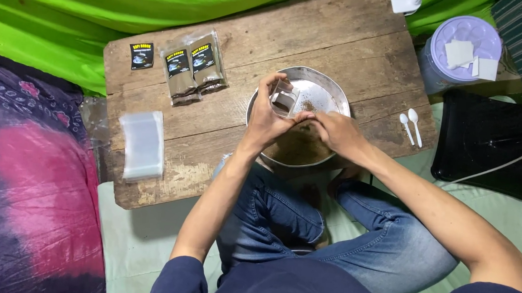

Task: Scooping powder from a metal bowl into small filter bags using a plastic spoon.

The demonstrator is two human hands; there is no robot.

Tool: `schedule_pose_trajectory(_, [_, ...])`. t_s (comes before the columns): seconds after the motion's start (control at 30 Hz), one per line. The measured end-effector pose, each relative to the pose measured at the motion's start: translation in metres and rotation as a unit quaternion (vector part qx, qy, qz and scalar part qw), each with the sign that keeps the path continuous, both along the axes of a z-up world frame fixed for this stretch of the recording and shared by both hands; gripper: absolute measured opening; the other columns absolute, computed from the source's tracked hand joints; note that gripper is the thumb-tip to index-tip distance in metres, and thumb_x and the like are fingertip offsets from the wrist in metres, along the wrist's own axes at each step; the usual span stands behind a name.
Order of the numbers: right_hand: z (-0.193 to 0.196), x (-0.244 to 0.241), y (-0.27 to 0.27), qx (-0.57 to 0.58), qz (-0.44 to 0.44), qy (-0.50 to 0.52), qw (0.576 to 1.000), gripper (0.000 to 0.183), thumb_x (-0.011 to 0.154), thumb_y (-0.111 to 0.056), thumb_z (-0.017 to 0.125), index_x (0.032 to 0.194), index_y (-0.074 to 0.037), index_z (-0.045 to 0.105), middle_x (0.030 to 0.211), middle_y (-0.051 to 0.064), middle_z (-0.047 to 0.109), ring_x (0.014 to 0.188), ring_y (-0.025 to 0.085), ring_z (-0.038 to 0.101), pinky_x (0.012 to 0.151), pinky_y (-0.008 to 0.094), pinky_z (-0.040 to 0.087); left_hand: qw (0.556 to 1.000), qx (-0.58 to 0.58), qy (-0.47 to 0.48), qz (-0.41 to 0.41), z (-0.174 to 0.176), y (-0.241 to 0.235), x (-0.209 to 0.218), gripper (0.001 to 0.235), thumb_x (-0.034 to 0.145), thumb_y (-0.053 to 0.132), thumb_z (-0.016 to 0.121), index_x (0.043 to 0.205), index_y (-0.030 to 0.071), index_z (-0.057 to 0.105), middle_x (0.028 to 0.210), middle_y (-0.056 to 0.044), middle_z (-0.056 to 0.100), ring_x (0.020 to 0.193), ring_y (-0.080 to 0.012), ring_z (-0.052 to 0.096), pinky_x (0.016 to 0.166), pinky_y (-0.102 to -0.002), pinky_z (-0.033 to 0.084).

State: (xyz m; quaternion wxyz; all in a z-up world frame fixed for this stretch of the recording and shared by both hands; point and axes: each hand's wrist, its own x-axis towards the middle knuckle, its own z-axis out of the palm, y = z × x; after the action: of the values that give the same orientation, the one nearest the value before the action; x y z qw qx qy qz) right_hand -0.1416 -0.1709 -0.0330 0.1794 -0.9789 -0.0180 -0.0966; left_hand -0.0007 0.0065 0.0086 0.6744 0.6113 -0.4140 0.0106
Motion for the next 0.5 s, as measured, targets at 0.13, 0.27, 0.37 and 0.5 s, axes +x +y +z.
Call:
schedule_pose_trajectory(0.13, [-0.004,-0.006,-0.005,0.039,0.009,0.104,0.994,0.014,0.105,-0.015,0.052,0.111,-0.010,0.063,0.072,0.010,0.066,0.067,0.025,0.069,0.061,0.031,0.056,1.000,-0.005,-0.003,0.003,0.001,-0.003,0.000,0.098,0.058,0.025,0.106,0.134,0.004,0.047,0.109,-0.015,0.064,0.099,-0.0309,0.070,0.093,-0.042,0.055])
schedule_pose_trajectory(0.27, [-0.003,0.002,-0.015,0.028,-0.007,0.071,0.997,0.013,0.106,-0.013,0.053,0.113,-0.009,0.063,0.076,0.010,0.067,0.069,0.022,0.069,0.060,0.028,0.053,1.000,-0.001,-0.009,-0.006,0.003,0.000,0.002,0.098,0.059,0.023,0.105,0.134,0.003,0.046,0.107,-0.016,0.063,0.099,-0.0324,0.068,0.094,-0.045,0.054])
schedule_pose_trajectory(0.37, [-0.010,0.002,-0.024,0.031,-0.044,0.001,0.999,0.010,0.103,-0.012,0.059,0.112,-0.010,0.063,0.080,0.011,0.070,0.076,0.027,0.070,0.065,0.035,0.055,1.000,0.017,-0.006,-0.017,0.005,0.002,-0.001,0.100,0.058,0.025,0.105,0.135,0.003,0.046,0.108,-0.017,0.063,0.102,-0.0334,0.067,0.096,-0.046,0.053])
schedule_pose_trajectory(0.5, [0.011,-0.006,-0.002,0.063,-0.089,0.096,0.989,0.010,0.099,-0.015,0.058,0.108,-0.009,0.060,0.084,0.021,0.074,0.083,0.041,0.073,0.071,0.051,0.057,0.997,0.058,0.001,-0.043,0.004,0.004,-0.002,0.100,0.058,0.032,0.104,0.134,0.004,0.046,0.107,-0.015,0.065,0.104,-0.0344,0.067,0.097,-0.048,0.052])
